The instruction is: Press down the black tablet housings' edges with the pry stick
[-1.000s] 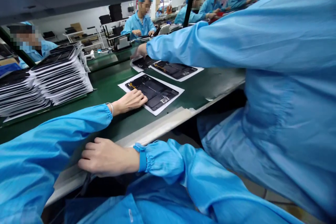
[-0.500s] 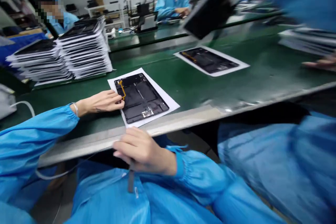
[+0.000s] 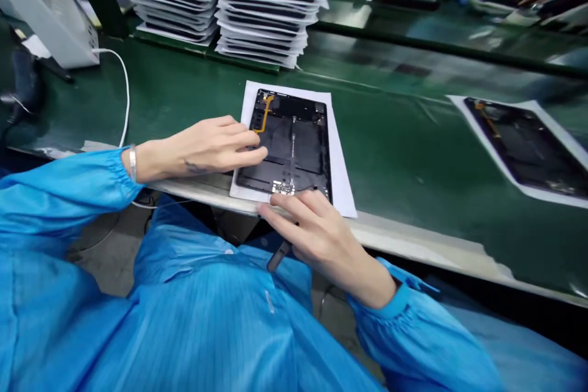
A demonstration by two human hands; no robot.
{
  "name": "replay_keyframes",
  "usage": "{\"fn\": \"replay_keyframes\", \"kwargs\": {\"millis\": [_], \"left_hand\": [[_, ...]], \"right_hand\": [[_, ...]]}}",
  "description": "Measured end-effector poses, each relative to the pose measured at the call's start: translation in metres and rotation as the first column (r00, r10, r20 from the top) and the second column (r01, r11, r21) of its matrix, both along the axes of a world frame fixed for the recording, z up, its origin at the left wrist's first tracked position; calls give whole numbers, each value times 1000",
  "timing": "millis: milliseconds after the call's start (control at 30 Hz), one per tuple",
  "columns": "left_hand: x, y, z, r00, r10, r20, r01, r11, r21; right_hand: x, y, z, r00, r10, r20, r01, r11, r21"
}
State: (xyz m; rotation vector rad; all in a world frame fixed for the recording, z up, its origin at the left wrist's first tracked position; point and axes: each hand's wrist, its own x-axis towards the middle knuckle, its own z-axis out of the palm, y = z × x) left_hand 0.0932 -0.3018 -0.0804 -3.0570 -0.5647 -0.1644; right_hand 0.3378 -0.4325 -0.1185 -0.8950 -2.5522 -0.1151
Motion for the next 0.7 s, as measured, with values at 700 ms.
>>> {"fn": "replay_keyframes", "kwargs": {"millis": [700], "left_hand": [[8,-75,-42,701,300,647,-81,935,-345]], "right_hand": [[-33,25,-8,793,-301,-530,115,928,-354]]}}
